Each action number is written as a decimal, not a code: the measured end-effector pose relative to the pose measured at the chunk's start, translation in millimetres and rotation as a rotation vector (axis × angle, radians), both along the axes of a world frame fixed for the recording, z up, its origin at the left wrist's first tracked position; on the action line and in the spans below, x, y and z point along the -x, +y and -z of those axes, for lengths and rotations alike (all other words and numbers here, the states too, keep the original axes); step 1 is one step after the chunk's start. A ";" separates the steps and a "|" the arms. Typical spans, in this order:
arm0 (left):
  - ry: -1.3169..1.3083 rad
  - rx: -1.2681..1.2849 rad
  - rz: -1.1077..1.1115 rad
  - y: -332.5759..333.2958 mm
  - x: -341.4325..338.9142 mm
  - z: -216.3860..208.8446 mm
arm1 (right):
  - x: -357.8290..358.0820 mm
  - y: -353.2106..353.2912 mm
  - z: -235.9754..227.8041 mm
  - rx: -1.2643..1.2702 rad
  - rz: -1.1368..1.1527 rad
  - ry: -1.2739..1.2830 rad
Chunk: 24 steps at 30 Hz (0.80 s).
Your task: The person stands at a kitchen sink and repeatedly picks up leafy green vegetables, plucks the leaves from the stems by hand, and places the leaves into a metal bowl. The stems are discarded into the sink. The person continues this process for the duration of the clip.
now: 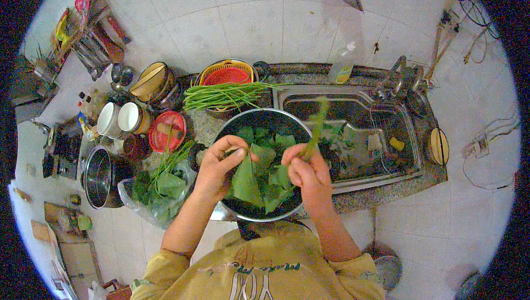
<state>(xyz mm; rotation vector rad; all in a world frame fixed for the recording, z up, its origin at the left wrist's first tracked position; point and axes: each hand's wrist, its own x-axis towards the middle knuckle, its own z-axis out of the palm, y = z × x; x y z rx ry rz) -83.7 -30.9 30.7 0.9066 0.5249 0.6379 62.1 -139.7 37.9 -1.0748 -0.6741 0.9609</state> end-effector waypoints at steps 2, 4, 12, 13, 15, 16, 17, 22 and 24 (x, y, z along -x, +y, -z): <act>0.078 -0.197 -0.063 -2.0 -4.1 1.5 | -1.2 -3.2 6.9 0.098 -0.079 0.033; 0.188 -0.359 -0.127 -4.5 -6.2 -4.2 | 9.3 -2.5 11.4 0.048 -0.018 -0.308; 0.121 -0.326 -0.093 -9.1 -2.0 -12.8 | 20.7 -8.4 3.7 0.055 0.056 -0.938; 0.106 -0.336 -0.046 -7.1 0.7 -13.0 | 17.8 -8.1 10.6 -0.007 0.101 -0.943; 0.017 -0.274 0.036 -6.6 4.6 -10.8 | 13.9 -5.8 14.1 -0.001 0.212 -0.740; -0.058 -0.203 0.070 -8.2 6.7 -8.5 | 12.1 -9.1 7.9 0.062 0.186 -0.605; -0.133 -0.132 0.103 -10.0 8.2 -6.9 | 11.2 -11.5 4.7 0.124 0.161 -0.469; -0.126 -0.026 0.130 -16.0 7.8 -10.2 | 19.3 -12.1 5.6 0.193 0.300 0.045; -0.042 -0.043 0.073 -18.0 5.5 -8.0 | 22.1 -9.4 10.2 0.243 0.416 0.093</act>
